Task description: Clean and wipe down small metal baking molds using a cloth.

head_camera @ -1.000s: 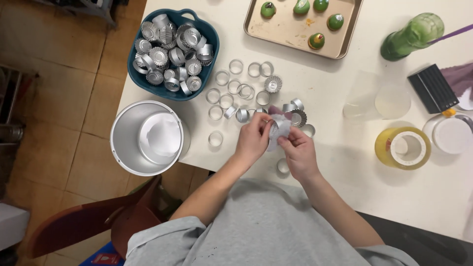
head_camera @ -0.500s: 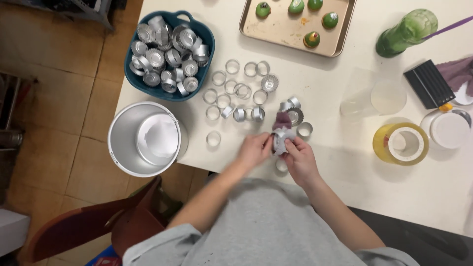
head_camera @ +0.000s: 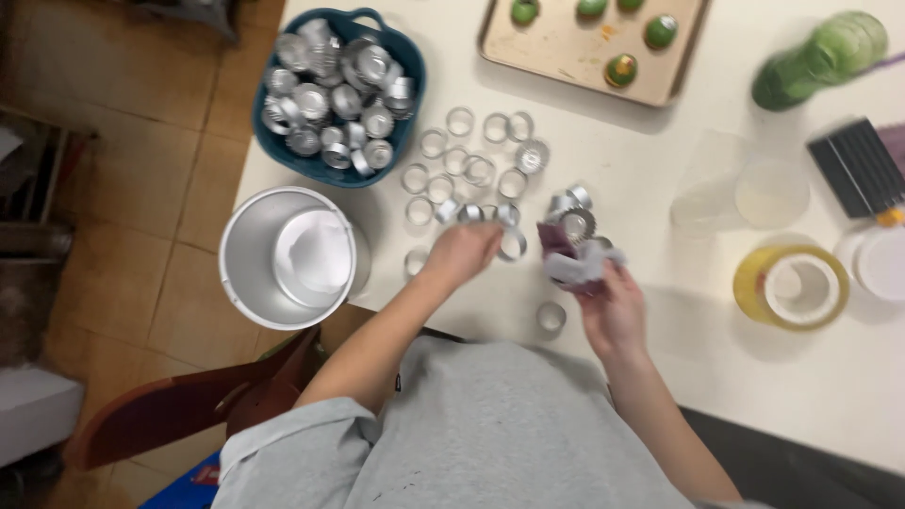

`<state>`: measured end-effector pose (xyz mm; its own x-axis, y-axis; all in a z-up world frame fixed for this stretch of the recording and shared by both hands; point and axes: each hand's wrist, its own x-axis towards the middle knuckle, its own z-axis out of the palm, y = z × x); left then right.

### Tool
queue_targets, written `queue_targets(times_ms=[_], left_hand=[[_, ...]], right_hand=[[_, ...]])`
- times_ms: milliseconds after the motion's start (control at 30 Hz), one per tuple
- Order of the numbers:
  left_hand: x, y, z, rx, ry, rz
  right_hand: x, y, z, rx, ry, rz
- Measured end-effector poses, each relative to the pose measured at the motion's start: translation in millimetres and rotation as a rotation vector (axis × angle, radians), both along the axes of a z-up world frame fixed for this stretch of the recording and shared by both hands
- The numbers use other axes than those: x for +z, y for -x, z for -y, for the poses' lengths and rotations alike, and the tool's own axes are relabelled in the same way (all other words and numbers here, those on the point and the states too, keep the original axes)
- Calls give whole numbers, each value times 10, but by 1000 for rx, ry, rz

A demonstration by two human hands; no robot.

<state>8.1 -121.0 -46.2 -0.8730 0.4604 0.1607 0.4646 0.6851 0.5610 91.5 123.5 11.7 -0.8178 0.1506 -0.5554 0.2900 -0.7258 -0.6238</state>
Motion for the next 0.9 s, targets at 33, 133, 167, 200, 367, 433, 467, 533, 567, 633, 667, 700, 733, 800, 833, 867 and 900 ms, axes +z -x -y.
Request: queue_targets(times_ms=[33, 133, 167, 200, 367, 433, 467, 533, 567, 633, 667, 700, 733, 800, 833, 867, 900], left_hand=[[96, 159, 27, 20, 8, -7], [212, 526, 201, 358, -213, 552], [143, 638, 307, 424, -242, 437], [69, 741, 390, 484, -273, 324], [96, 1351, 1248, 787, 47, -49], [-54, 1542, 1496, 832, 206, -130], [-190, 1641, 1605, 838, 361, -25], [-362, 1774, 1764, 837, 515, 76], [-403, 1808, 1815, 861, 478, 165], [-326, 1719, 1740, 875, 438, 270], [-168, 1635, 1661, 911, 248, 213], [-6, 1553, 1584, 942, 57, 155], [17, 1402, 1493, 941, 57, 154], [55, 1084, 1300, 760, -309, 162], [180, 792, 1071, 756, -311, 164], [311, 503, 855, 638, -410, 244], [442, 211, 644, 518, -507, 323]], right_hand=[[-164, -75, -145, 20, 8, -7], [-459, -284, -470, 54, 17, -234], [-420, -303, -505, 66, -83, -226], [-369, -340, -560, 76, -187, -216], [498, -111, -243, 73, 9, -176], [387, -173, -303, 140, 56, -219], [232, -202, -364, 164, 123, -263], [20, -218, -417, 184, 189, -311], [-42, -202, -409, 165, 58, -232], [81, -171, -349, 142, -82, -139], [251, -118, -262, 161, -57, -96], [423, -63, -174, 181, -32, -54], [482, -20, -102, 179, -32, -56], [607, 46, 36, 206, 77, 34], [429, 6, 44, 202, 75, 35], [250, -26, 60, 201, 207, -66], [72, -60, 79, 199, 340, -165]])
